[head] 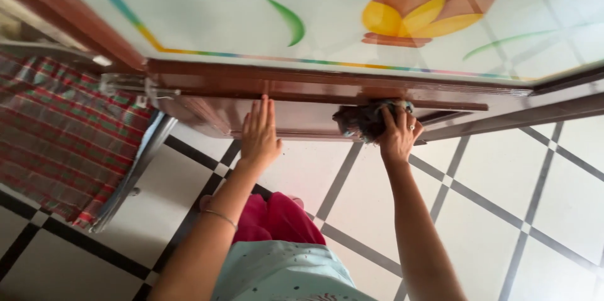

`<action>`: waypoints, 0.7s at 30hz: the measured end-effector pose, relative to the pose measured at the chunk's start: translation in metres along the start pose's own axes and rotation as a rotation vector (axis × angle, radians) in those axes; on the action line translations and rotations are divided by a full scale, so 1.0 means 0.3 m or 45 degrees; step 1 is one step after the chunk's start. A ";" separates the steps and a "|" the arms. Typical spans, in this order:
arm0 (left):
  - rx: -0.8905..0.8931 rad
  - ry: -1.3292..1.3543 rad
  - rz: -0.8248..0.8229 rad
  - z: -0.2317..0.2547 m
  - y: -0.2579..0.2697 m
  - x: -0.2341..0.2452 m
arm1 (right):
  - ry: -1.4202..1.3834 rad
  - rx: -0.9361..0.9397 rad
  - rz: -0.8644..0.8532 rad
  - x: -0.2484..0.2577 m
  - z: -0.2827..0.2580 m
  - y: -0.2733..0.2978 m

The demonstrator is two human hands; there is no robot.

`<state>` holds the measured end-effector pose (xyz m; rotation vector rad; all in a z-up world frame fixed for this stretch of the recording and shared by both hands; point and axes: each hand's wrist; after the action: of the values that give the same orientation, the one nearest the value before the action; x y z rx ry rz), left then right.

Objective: The person wipes a glass-paneled door with a patterned cloth. They clean the upper frame, the glass surface, and the lower frame and handle area, moving methodically from top to bottom.

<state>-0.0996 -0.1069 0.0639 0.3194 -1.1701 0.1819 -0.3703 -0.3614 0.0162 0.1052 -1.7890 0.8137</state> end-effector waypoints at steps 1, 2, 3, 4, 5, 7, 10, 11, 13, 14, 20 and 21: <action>-0.006 0.003 -0.005 0.003 -0.001 -0.011 | 0.007 -0.005 -0.002 -0.018 0.060 -0.001; -0.002 -0.052 0.000 0.006 -0.002 -0.023 | 0.130 -0.025 0.048 -0.036 0.119 -0.002; 0.004 -0.111 0.005 0.000 0.000 -0.031 | 0.248 -0.046 0.097 -0.059 0.169 -0.001; 0.000 -0.112 0.000 -0.001 -0.005 -0.028 | 0.250 -0.052 0.094 -0.061 0.211 -0.017; 0.009 -0.123 -0.004 -0.002 -0.003 -0.026 | 0.141 -0.077 0.126 -0.062 0.250 -0.028; 0.017 -0.135 -0.013 0.000 0.004 -0.020 | 0.032 -0.107 0.154 -0.059 0.343 -0.046; 0.025 -0.171 -0.056 -0.004 0.008 -0.002 | 0.206 -0.463 0.140 -0.125 0.620 -0.055; 0.036 -0.186 -0.067 -0.004 0.007 -0.004 | -0.276 -0.788 0.140 -0.194 0.780 -0.066; 0.034 -0.203 -0.080 0.000 0.004 -0.008 | -0.762 -1.108 0.142 -0.209 0.876 -0.146; 0.045 -0.208 -0.064 0.004 0.003 -0.010 | -1.178 -1.277 0.279 -0.145 0.843 -0.189; 0.090 -0.237 -0.012 0.017 0.011 0.006 | -0.791 -1.176 0.406 -0.238 0.695 -0.211; 0.086 -0.243 -0.016 0.019 0.007 0.015 | -0.679 -1.174 0.399 -0.233 0.602 -0.187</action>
<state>-0.1036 -0.1070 0.0705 0.4105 -1.3521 0.1834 -0.4642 -0.5290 -0.0453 -0.6266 -2.5649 0.0884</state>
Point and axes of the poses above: each hand's wrist, its own y-axis away from the middle knuckle, its own x-axis out of the back of the hand, z = x × y, and after that the axes turned 15 degrees about -x, right-handed
